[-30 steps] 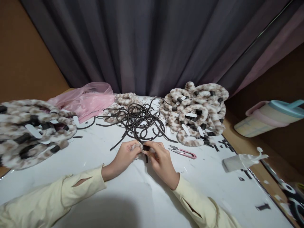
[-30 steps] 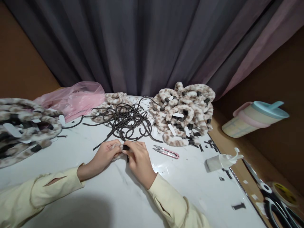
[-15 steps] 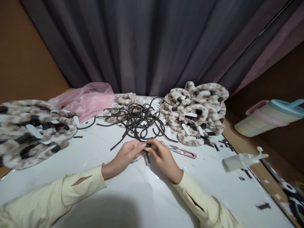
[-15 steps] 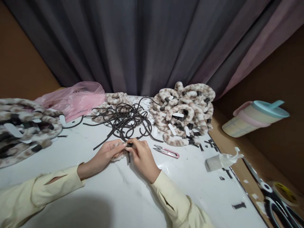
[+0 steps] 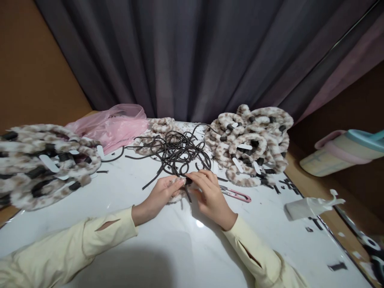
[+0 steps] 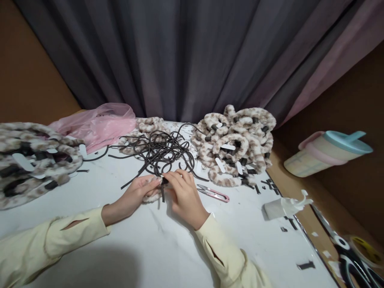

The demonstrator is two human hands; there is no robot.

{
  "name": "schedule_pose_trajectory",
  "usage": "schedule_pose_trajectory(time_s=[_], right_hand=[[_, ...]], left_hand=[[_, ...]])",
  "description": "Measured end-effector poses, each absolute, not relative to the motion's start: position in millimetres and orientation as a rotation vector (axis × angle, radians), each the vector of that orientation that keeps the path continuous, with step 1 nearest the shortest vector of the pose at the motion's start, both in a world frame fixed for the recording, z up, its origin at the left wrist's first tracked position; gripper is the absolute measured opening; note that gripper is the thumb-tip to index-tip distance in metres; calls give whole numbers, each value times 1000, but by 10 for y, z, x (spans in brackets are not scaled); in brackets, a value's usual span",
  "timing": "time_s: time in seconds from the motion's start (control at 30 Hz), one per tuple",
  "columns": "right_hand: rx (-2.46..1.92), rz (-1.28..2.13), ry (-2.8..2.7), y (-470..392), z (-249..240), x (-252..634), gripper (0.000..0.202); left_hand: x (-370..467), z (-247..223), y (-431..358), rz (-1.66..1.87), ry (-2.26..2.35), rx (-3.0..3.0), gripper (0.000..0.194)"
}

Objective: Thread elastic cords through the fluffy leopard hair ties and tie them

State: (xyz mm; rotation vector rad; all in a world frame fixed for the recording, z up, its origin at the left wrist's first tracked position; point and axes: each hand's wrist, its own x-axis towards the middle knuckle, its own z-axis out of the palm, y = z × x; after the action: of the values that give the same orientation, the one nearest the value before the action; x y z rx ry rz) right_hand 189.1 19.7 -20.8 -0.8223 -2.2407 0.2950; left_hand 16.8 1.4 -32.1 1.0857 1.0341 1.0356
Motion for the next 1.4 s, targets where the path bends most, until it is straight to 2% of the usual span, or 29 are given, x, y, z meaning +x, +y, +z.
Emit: schedule_pose_trajectory(time_s=[0.13,0.23,0.4,0.93,1.1,1.4], right_hand=[[-738,188,-2305,170,-195,1859,25],[-669,119,-2340,170,-195,1840,25],[-669,220,-2220,171,-258,1826,23],[-1114,736,-1915,153,-242,1732,11],[-1222,1029,-1773,180,-186,1713,12],[-1229,1501,-1691,310,-142,1820,16]], left_hand=[[162,-338,18,1029,1034,1065,39],[170,-329,15,1025,1034,1073,39],[199,-294,3,997,1049,1116,42],[197,-270,-54,896,1233,1368,35],[220,-227,-77,867,1283,1435,37],[200,-252,-139,901,1271,2051,29]])
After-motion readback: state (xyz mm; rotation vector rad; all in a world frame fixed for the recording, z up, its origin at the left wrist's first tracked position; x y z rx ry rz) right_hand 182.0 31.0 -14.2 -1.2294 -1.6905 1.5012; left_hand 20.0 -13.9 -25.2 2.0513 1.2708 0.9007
